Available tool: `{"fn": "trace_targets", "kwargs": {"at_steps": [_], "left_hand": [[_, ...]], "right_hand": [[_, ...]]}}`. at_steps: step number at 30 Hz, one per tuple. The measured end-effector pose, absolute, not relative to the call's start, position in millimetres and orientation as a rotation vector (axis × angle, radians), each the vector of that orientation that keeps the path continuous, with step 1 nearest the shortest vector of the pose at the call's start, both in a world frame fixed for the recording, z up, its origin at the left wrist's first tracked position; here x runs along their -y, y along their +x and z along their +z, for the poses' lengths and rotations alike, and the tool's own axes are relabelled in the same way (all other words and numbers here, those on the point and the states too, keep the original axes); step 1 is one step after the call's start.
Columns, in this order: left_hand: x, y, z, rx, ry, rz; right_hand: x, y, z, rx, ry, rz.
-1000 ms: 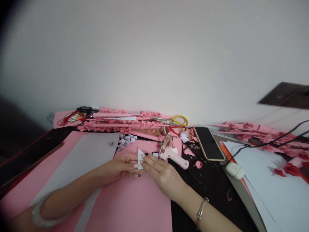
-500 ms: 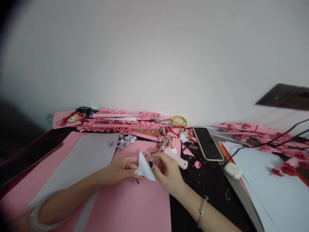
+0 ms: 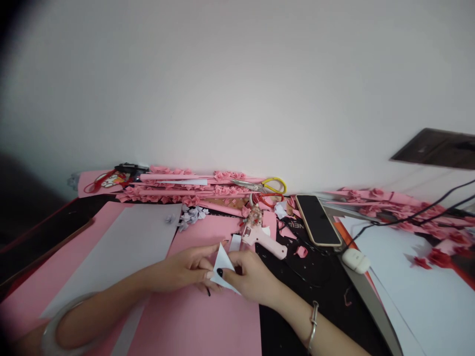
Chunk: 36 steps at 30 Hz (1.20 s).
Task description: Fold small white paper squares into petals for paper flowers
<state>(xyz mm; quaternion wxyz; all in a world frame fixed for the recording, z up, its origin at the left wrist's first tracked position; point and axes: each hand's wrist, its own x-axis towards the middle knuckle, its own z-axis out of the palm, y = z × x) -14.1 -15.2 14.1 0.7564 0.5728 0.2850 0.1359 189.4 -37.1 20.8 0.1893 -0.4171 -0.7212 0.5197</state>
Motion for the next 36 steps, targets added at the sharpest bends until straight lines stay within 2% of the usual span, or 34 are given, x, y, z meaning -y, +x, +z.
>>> {"fn": "trace_targets", "kwargs": {"at_steps": [8, 15, 26, 36], "left_hand": [[15, -14, 13, -0.558, 1.271, 0.326], [18, -9, 11, -0.683, 1.26, 0.344], [8, -14, 17, -0.747, 1.201, 0.385], [0, -16, 18, -0.851, 1.151, 0.479]], "right_hand": [[38, 187, 19, 1.872, -1.094, 1.518], [39, 186, 17, 1.867, -1.083, 1.552], [32, 192, 10, 1.863, -1.278, 1.355], [27, 196, 11, 1.899, -1.287, 1.297]]}}
